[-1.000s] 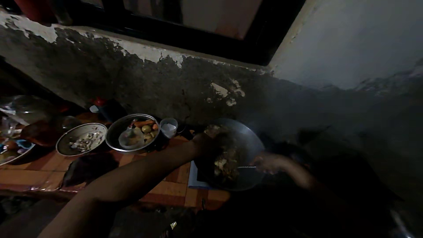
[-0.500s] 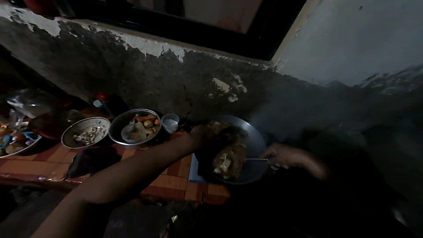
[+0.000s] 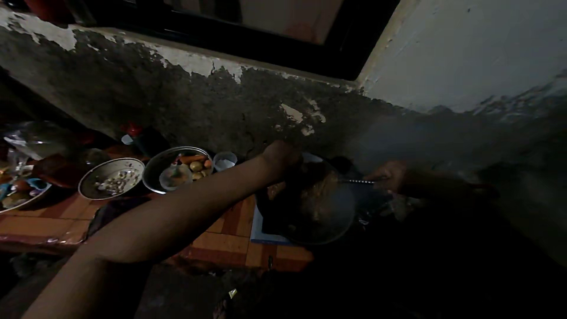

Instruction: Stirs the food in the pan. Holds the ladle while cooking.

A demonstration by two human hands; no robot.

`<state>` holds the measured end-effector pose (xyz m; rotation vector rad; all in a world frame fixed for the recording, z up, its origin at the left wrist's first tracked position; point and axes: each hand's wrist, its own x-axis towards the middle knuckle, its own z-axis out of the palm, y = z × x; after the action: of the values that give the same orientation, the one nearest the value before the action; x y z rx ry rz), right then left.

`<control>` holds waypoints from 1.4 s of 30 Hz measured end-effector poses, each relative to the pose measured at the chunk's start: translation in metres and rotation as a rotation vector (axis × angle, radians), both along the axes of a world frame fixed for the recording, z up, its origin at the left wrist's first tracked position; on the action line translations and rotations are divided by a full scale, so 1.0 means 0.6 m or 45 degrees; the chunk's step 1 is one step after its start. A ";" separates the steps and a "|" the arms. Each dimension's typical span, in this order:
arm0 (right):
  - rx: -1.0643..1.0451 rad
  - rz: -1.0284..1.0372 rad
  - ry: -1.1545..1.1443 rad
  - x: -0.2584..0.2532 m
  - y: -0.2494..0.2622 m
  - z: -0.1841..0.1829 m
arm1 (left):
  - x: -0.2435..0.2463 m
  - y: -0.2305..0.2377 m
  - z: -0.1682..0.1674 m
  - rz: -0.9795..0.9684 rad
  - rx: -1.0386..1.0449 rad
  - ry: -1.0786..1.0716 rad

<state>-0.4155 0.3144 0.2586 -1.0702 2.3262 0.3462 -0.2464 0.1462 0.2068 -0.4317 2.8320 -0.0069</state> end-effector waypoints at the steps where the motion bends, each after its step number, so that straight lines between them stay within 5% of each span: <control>1: -0.093 0.060 0.030 -0.013 0.008 0.000 | -0.002 0.003 0.006 -0.003 -0.030 0.028; 6: -0.166 0.148 0.329 -0.003 0.016 0.004 | -0.019 0.033 0.040 0.054 -0.120 -0.006; 11: -0.438 0.027 0.578 0.033 0.024 -0.109 | -0.036 0.039 0.018 0.088 -0.159 -0.093; 19: -0.398 -0.072 0.540 -0.060 -0.035 -0.196 | -0.007 0.021 -0.008 0.071 -0.155 0.006; 24: -0.356 -0.138 0.209 -0.060 -0.087 -0.261 | 0.022 0.019 0.026 0.172 -0.114 0.065; 29: -0.394 0.195 0.038 -0.054 -0.085 -0.221 | 0.018 -0.006 0.030 0.314 -0.062 0.098; 33: -0.360 0.514 0.242 -0.075 -0.036 -0.160 | 0.014 -0.026 0.018 0.380 -0.025 0.083; 38: -0.424 0.413 0.381 -0.119 0.015 -0.116 | -0.010 -0.053 -0.055 0.311 -0.062 -0.055; 42: -0.492 0.224 0.512 -0.104 -0.014 -0.166 | -0.043 -0.049 -0.128 0.456 0.211 -0.053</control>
<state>-0.4779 0.3062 0.1591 -1.5135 2.7348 0.1926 -0.2723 0.1171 0.1302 -0.8787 2.6473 0.2834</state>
